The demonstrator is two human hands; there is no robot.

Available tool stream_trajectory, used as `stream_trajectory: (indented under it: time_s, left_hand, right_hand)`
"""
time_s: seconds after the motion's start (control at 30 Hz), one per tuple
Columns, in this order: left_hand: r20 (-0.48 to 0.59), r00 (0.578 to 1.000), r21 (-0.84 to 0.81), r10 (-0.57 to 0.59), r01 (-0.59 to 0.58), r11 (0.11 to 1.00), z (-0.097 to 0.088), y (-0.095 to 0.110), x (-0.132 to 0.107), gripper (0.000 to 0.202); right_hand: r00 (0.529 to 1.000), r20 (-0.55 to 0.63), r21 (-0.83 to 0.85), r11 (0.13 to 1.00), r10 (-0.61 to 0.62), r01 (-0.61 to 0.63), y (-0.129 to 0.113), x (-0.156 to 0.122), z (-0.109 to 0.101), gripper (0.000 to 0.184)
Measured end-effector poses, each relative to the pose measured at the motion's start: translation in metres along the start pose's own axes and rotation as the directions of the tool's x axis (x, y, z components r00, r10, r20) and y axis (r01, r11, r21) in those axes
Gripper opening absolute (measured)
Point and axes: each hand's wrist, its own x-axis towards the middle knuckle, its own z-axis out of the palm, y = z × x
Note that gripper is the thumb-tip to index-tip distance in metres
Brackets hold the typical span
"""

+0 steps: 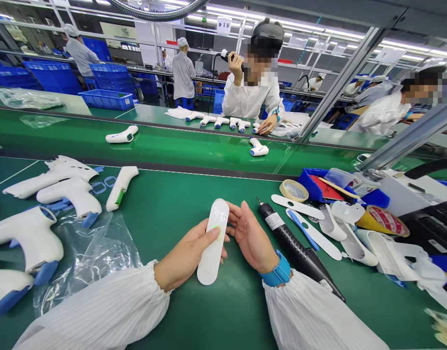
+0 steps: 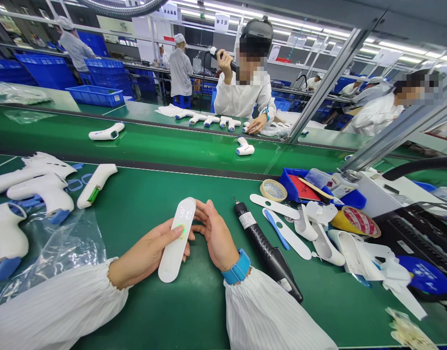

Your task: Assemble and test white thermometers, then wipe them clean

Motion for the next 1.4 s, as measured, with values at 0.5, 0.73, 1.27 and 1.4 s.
stream_trajectory:
  time_s: [0.5, 0.73, 1.27, 1.4]
  left_hand:
    - [-0.005, 1.000, -0.135, -0.018, 0.017, 0.991, 0.001, 0.001, 0.000, 0.049]
    - [0.011, 0.999, -0.127, -0.037, 0.038, 0.991, 0.000, 0.004, -0.002, 0.052]
    - [-0.138, 0.973, -0.155, -0.184, 0.162, 0.975, -0.002, 0.003, 0.016, 0.048]
    - [-0.159, 0.967, -0.129, -0.199, 0.179, 0.975, -0.006, 0.006, 0.011, 0.050]
  right_hand:
    - [0.894, -0.315, -0.273, 0.932, -0.320, 0.237, -0.013, -0.004, -0.010, 0.042]
    - [0.734, -0.305, -0.620, 0.712, -0.606, 0.330, -0.035, -0.060, -0.029, 0.030]
    - [0.423, -0.467, -0.884, 0.423, -0.776, -0.200, -0.144, -0.114, -0.230, 0.031]
    - [0.474, -0.480, -0.877, 0.406, -0.738, -0.255, -0.156, -0.094, -0.248, 0.016]
